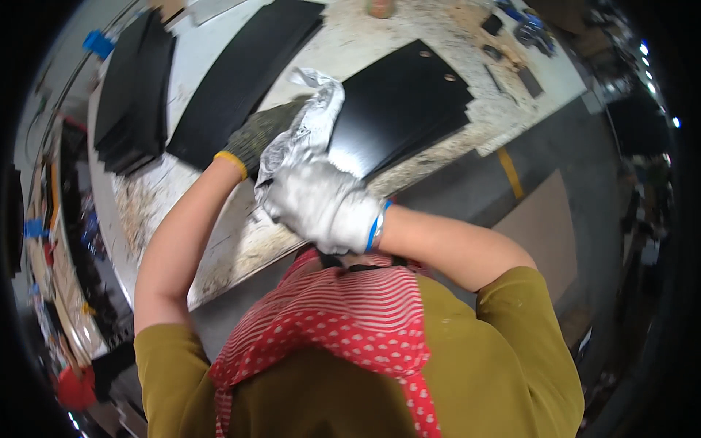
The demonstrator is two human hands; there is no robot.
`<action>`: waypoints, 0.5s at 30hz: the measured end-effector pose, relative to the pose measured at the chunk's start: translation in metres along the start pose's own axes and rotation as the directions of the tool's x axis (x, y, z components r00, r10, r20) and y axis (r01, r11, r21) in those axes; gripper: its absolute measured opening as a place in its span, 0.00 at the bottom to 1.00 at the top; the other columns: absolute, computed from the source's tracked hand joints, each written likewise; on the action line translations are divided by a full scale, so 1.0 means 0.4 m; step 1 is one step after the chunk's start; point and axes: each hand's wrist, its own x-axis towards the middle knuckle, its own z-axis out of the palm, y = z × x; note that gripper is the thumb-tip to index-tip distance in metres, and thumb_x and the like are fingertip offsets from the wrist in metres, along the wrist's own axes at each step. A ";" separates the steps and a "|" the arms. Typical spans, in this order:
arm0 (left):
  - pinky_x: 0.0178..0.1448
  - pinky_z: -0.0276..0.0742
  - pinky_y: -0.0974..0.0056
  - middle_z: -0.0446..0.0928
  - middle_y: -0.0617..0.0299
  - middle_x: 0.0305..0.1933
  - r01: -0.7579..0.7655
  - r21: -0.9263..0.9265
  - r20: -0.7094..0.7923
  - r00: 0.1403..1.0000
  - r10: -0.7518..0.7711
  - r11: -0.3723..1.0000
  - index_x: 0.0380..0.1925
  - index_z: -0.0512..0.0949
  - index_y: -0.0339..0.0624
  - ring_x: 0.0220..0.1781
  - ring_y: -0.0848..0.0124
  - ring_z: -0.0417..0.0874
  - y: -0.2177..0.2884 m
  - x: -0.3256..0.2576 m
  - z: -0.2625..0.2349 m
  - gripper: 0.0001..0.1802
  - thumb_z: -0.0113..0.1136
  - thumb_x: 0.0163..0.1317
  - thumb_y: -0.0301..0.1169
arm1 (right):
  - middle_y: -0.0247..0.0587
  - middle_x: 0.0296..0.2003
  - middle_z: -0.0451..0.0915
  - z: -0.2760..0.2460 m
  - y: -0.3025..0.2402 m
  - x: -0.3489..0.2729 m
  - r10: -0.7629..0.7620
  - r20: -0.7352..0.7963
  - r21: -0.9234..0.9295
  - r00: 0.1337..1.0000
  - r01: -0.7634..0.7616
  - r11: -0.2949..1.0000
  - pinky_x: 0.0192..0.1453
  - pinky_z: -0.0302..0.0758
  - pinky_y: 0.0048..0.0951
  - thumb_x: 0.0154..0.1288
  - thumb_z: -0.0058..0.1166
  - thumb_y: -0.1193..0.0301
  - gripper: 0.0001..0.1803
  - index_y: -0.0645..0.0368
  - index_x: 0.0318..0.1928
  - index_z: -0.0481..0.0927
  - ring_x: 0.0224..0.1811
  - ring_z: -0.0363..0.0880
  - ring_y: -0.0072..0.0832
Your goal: Cleaning black furniture panels with a cloth and a liquid solution.
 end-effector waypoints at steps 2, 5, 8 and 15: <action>0.67 0.72 0.55 0.75 0.49 0.64 -0.103 0.303 -0.136 0.979 0.150 0.947 0.62 0.71 0.40 0.62 0.54 0.78 -0.007 -0.029 0.010 0.22 0.43 0.70 0.31 | 0.45 0.35 0.82 0.028 0.191 -0.052 0.053 -0.104 -0.406 0.993 -0.091 0.909 0.42 0.79 0.45 0.59 0.54 0.68 0.11 0.54 0.42 0.84 0.38 0.84 0.39; 0.66 0.73 0.55 0.74 0.50 0.65 -0.145 0.361 -0.126 0.971 0.202 0.921 0.61 0.72 0.41 0.63 0.56 0.78 0.014 -0.018 -0.001 0.21 0.45 0.68 0.27 | 0.44 0.30 0.81 -0.048 0.490 -0.175 0.164 -0.532 -0.295 0.830 -0.363 0.884 0.37 0.79 0.42 0.63 0.51 0.69 0.07 0.54 0.34 0.82 0.31 0.82 0.38; 0.66 0.73 0.56 0.76 0.52 0.63 -0.114 0.418 -0.157 0.968 0.195 0.901 0.59 0.74 0.41 0.61 0.58 0.79 -0.014 -0.028 0.032 0.20 0.45 0.68 0.26 | 0.48 0.37 0.78 -0.070 0.346 -0.090 0.524 0.075 -0.247 0.848 -0.493 0.834 0.46 0.78 0.43 0.61 0.53 0.70 0.11 0.59 0.43 0.80 0.44 0.79 0.43; 0.60 0.75 0.52 0.79 0.50 0.56 0.176 0.153 -0.095 0.982 -0.163 0.972 0.55 0.78 0.43 0.56 0.54 0.80 0.030 -0.022 0.002 0.20 0.46 0.72 0.42 | 0.40 0.44 0.79 -0.066 0.269 -0.114 0.229 -0.319 0.345 0.919 -0.112 0.932 0.44 0.78 0.32 0.69 0.46 0.72 0.13 0.61 0.49 0.78 0.43 0.79 0.30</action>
